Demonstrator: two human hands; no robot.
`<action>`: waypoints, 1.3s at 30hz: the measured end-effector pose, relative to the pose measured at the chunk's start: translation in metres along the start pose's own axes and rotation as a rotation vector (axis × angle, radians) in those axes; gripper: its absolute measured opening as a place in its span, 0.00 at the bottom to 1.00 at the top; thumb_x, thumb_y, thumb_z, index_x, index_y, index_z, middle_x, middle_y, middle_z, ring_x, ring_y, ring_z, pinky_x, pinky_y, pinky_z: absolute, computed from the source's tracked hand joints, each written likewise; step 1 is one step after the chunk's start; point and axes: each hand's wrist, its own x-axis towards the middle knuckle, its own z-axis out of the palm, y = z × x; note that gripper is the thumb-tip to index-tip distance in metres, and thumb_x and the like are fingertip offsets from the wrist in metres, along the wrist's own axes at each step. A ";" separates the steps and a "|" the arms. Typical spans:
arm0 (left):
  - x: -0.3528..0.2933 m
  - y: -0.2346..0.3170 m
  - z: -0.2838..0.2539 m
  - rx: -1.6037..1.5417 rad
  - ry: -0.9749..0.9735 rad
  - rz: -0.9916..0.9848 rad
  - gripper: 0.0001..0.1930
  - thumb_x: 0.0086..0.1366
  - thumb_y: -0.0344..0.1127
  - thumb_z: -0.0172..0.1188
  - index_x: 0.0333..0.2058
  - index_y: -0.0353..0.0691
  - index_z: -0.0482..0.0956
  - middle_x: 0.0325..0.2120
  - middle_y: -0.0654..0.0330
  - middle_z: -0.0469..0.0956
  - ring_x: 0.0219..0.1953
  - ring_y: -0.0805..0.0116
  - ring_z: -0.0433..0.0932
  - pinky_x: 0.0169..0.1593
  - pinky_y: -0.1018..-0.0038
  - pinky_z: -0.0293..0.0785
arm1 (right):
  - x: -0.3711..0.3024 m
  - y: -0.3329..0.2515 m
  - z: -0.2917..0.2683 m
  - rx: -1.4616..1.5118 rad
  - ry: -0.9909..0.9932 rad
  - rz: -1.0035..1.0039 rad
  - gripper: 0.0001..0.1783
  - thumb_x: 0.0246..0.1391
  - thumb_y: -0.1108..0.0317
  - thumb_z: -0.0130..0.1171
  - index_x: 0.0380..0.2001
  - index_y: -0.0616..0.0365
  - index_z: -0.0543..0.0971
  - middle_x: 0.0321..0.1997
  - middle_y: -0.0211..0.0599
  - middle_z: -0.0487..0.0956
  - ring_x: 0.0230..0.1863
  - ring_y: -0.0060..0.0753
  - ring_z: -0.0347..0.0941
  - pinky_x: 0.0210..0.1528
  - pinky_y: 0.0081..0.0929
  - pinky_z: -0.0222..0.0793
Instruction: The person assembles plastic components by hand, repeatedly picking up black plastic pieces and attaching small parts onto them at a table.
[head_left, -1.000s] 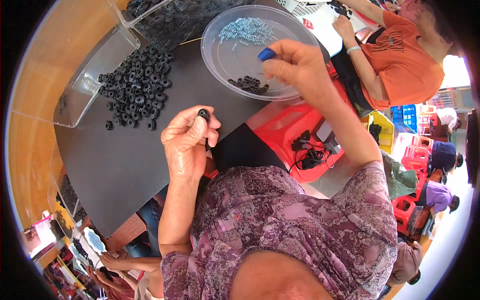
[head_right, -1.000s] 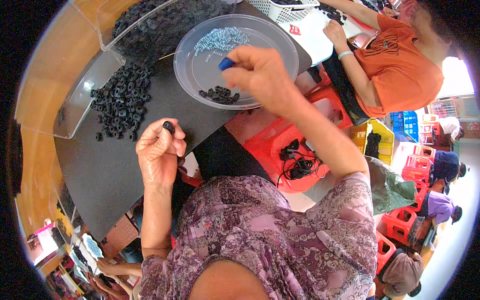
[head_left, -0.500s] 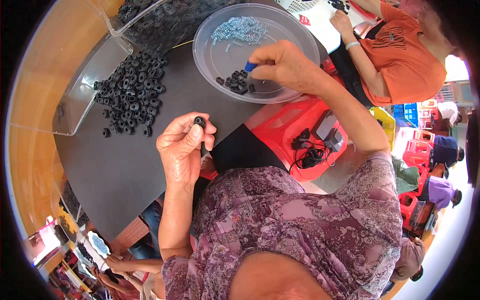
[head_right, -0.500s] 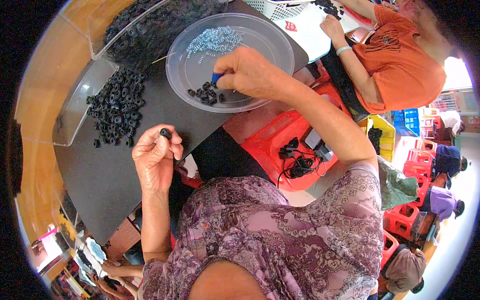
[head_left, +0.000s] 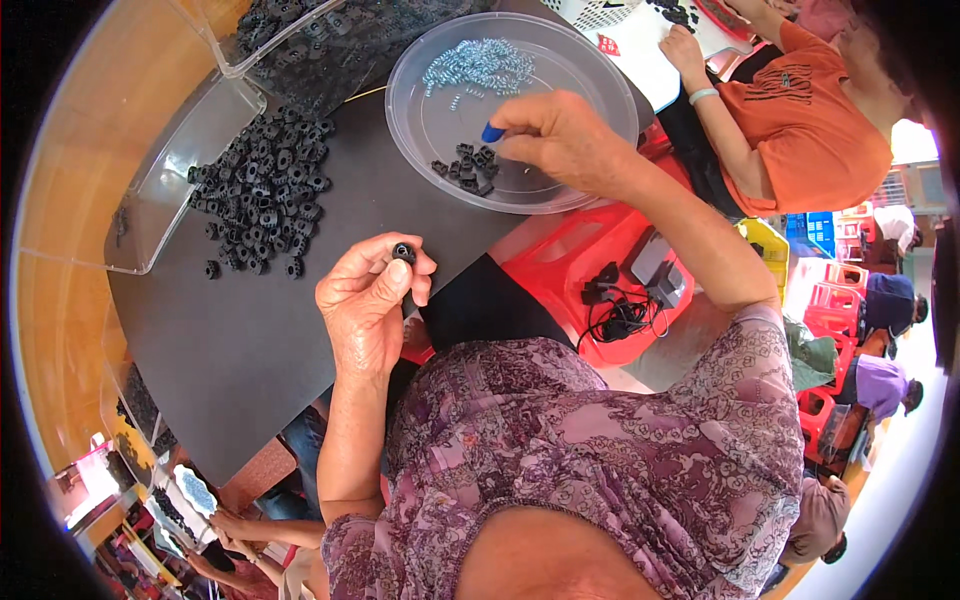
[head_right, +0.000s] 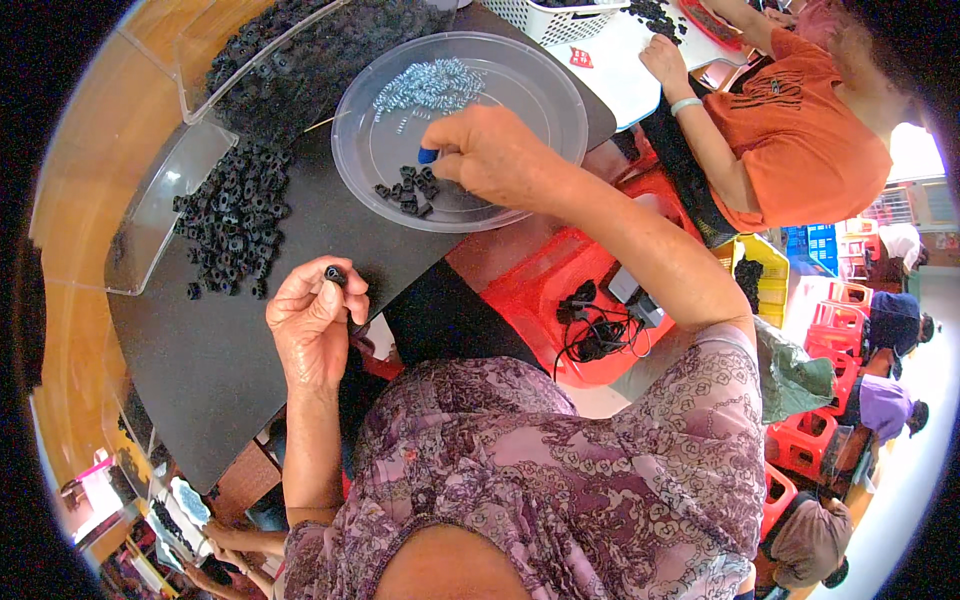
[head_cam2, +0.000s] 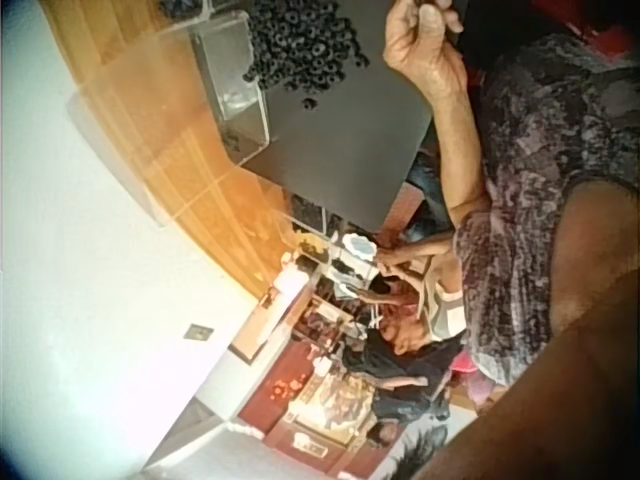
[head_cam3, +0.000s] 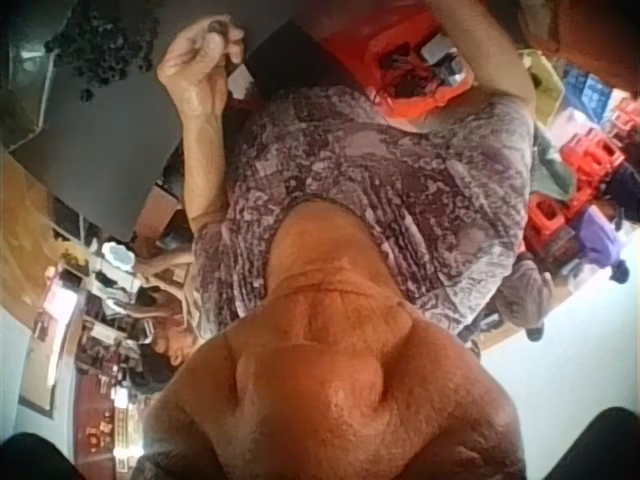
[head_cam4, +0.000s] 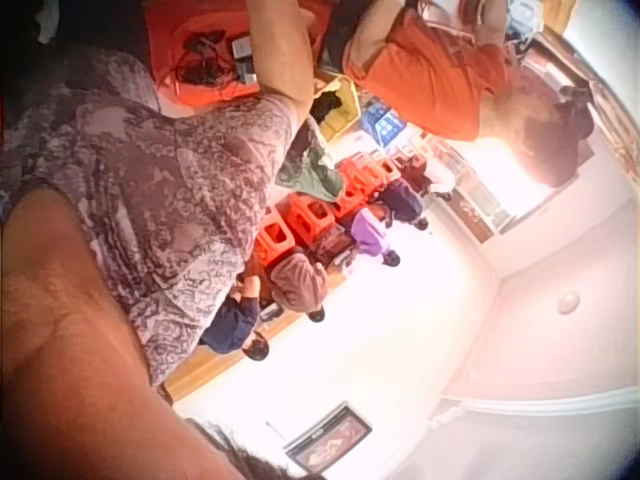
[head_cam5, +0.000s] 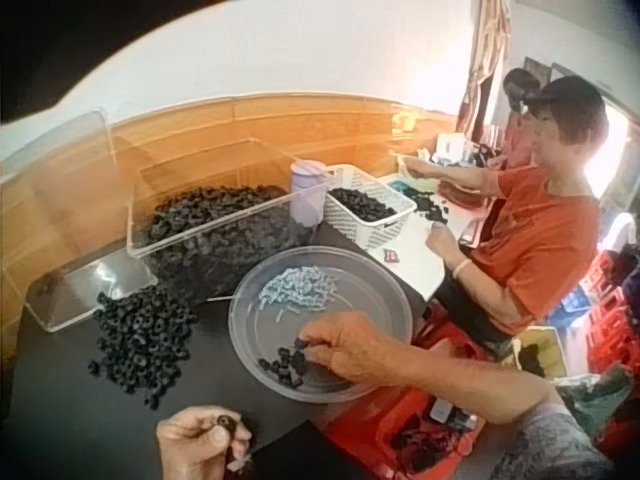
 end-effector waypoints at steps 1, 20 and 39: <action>0.000 0.000 0.000 0.007 -0.006 0.002 0.12 0.56 0.28 0.60 0.38 0.27 0.75 0.27 0.51 0.77 0.23 0.68 0.73 0.27 0.77 0.70 | 0.001 -0.002 0.002 -0.125 0.017 -0.055 0.10 0.45 0.72 0.58 0.33 0.63 0.76 0.24 0.37 0.76 0.27 0.29 0.71 0.31 0.26 0.66; -0.003 -0.003 0.001 0.058 0.010 0.039 0.11 0.56 0.27 0.60 0.37 0.28 0.76 0.27 0.53 0.78 0.22 0.71 0.73 0.26 0.79 0.69 | -0.001 -0.016 0.009 -0.166 0.156 -0.118 0.08 0.38 0.72 0.53 0.27 0.62 0.74 0.23 0.48 0.74 0.28 0.51 0.72 0.31 0.41 0.67; -0.012 -0.004 0.013 0.161 0.108 0.072 0.11 0.57 0.27 0.60 0.39 0.30 0.77 0.26 0.58 0.78 0.23 0.78 0.71 0.26 0.84 0.68 | -0.023 -0.080 0.041 0.453 -0.070 0.007 0.04 0.46 0.77 0.54 0.25 0.68 0.72 0.18 0.32 0.75 0.23 0.13 0.69 0.24 0.18 0.65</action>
